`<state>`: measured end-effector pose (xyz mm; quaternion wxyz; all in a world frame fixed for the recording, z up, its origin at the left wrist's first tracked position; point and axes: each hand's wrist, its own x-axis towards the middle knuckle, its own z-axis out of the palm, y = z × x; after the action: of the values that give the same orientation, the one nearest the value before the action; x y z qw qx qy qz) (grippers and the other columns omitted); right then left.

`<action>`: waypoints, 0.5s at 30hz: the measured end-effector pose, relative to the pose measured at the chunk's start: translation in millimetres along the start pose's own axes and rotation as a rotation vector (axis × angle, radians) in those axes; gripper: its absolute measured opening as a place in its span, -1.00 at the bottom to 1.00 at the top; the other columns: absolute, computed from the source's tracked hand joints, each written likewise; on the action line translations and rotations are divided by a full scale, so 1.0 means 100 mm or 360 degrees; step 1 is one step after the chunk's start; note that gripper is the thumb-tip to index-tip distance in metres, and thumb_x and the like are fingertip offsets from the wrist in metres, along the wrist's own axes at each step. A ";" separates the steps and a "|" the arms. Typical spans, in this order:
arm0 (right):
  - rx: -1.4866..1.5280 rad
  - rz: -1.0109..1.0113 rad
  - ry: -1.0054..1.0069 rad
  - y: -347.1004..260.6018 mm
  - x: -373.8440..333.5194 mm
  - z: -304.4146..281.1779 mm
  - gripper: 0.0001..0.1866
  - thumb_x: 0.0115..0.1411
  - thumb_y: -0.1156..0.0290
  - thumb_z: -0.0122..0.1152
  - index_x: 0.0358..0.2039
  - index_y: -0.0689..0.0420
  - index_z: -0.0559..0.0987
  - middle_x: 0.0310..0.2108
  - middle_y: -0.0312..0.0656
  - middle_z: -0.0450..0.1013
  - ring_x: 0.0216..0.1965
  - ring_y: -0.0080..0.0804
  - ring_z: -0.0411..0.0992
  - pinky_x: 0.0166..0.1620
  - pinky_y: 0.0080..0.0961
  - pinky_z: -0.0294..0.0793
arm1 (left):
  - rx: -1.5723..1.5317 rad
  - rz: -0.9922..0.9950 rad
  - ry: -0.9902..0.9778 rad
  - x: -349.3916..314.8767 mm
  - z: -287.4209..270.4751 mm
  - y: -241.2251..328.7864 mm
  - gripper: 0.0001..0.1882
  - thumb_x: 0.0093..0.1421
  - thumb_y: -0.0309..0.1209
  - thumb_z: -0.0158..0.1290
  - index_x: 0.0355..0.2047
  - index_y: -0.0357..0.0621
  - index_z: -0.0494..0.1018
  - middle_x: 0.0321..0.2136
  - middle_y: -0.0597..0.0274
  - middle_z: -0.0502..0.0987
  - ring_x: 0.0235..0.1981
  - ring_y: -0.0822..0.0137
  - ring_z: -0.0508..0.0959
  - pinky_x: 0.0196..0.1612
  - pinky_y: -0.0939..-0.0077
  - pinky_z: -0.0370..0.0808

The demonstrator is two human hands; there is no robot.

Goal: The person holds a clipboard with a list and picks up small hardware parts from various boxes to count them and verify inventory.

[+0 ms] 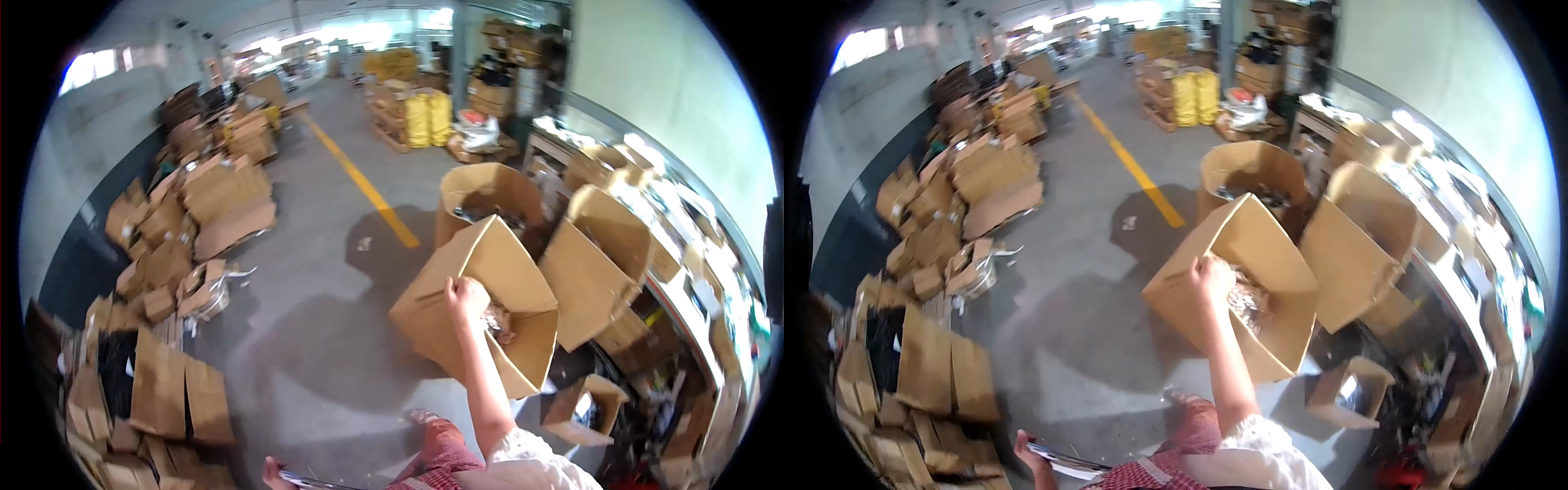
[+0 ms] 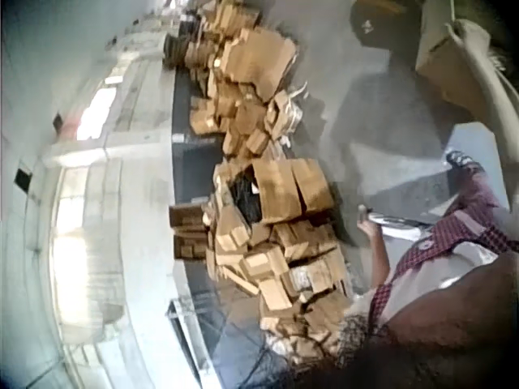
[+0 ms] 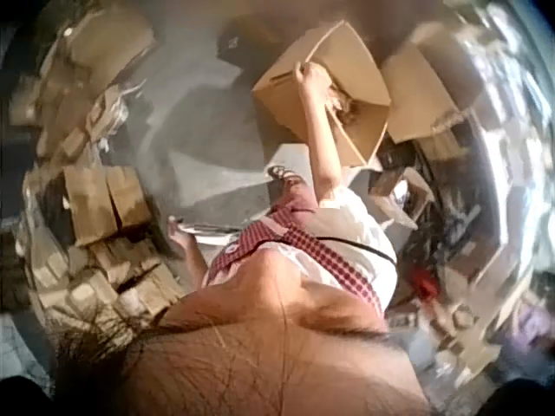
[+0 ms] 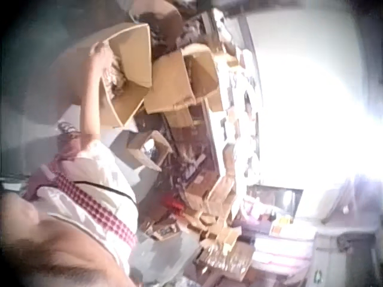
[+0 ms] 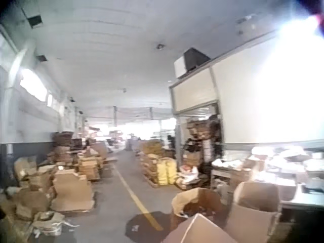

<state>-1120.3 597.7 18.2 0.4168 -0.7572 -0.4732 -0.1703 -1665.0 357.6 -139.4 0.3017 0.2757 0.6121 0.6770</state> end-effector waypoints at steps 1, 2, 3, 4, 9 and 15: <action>-0.0070 0.0264 -0.0359 0.07 0.20 0.47 -0.63 0.14 0.08 0.17 -0.53 0.15 0.58 -0.50 -0.04 0.51 -0.36 -0.05 0.51 -0.24 -0.19 0.48 | 0.0058 -0.0040 0.0214 -0.09 -0.03 0.07 -0.67 0.30 -0.25 0.00 -0.59 -0.08 0.33 -0.60 0.38 0.31 -0.54 0.48 0.28 -0.41 0.53 0.21; -0.0055 0.0251 -0.0578 0.20 0.26 1.00 -0.63 0.16 0.05 0.13 -0.39 0.15 0.60 -0.40 -0.02 0.53 -0.30 -0.04 0.52 -0.18 -0.21 0.50 | 0.0086 0.0026 0.0275 -0.13 -0.11 0.14 -0.66 0.31 -0.23 -0.01 -0.59 -0.09 0.33 -0.60 0.38 0.30 -0.52 0.47 0.29 -0.38 0.52 0.22; -0.0052 0.0212 -0.0781 0.36 0.39 1.49 -0.59 0.19 0.03 0.10 -0.26 0.14 0.62 -0.30 0.01 0.56 -0.24 -0.03 0.54 -0.11 -0.22 0.51 | 0.0093 0.0088 0.0345 -0.14 -0.11 0.15 -0.64 0.31 -0.22 -0.02 -0.59 -0.10 0.32 -0.60 0.37 0.30 -0.50 0.46 0.30 -0.35 0.51 0.23; -0.0199 0.0019 -0.0988 0.08 0.26 1.85 -0.57 0.22 0.03 0.07 -0.15 0.13 0.58 -0.20 -0.01 0.54 -0.21 -0.03 0.55 -0.06 -0.21 0.52 | 0.0031 0.0079 0.0558 -0.28 -0.23 0.32 -0.64 0.31 -0.22 -0.03 -0.60 -0.11 0.30 -0.60 0.36 0.28 -0.47 0.45 0.30 -0.33 0.47 0.24; -0.0942 -0.0646 -0.1750 -0.61 -0.27 2.10 -0.60 0.27 0.17 0.03 0.05 0.09 0.46 0.05 -0.06 0.43 0.07 -0.17 0.41 0.06 -0.16 0.43 | 0.0273 0.0008 0.1297 -1.51 -0.97 0.40 -0.75 0.27 -0.26 0.08 -0.44 -0.18 0.48 -0.54 0.39 0.44 -0.43 0.52 0.41 -0.36 0.59 0.34; -0.0546 -0.1798 -0.0828 -0.81 -0.95 2.45 -0.53 0.23 0.15 0.05 0.05 0.19 0.42 0.01 0.03 0.38 0.04 -0.11 0.36 -0.01 -0.12 0.36 | 0.0431 -0.0175 0.2232 -2.96 -0.63 1.06 -0.62 0.35 -0.16 -0.07 -0.44 -0.21 0.49 -0.64 0.40 0.36 -0.57 0.53 0.27 -0.50 0.55 0.22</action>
<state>-1270.7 753.7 -151.6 0.0076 -0.4638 -0.8506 -0.2475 -1522.3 88.1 -40.9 -0.1659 -0.2206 0.7535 0.5967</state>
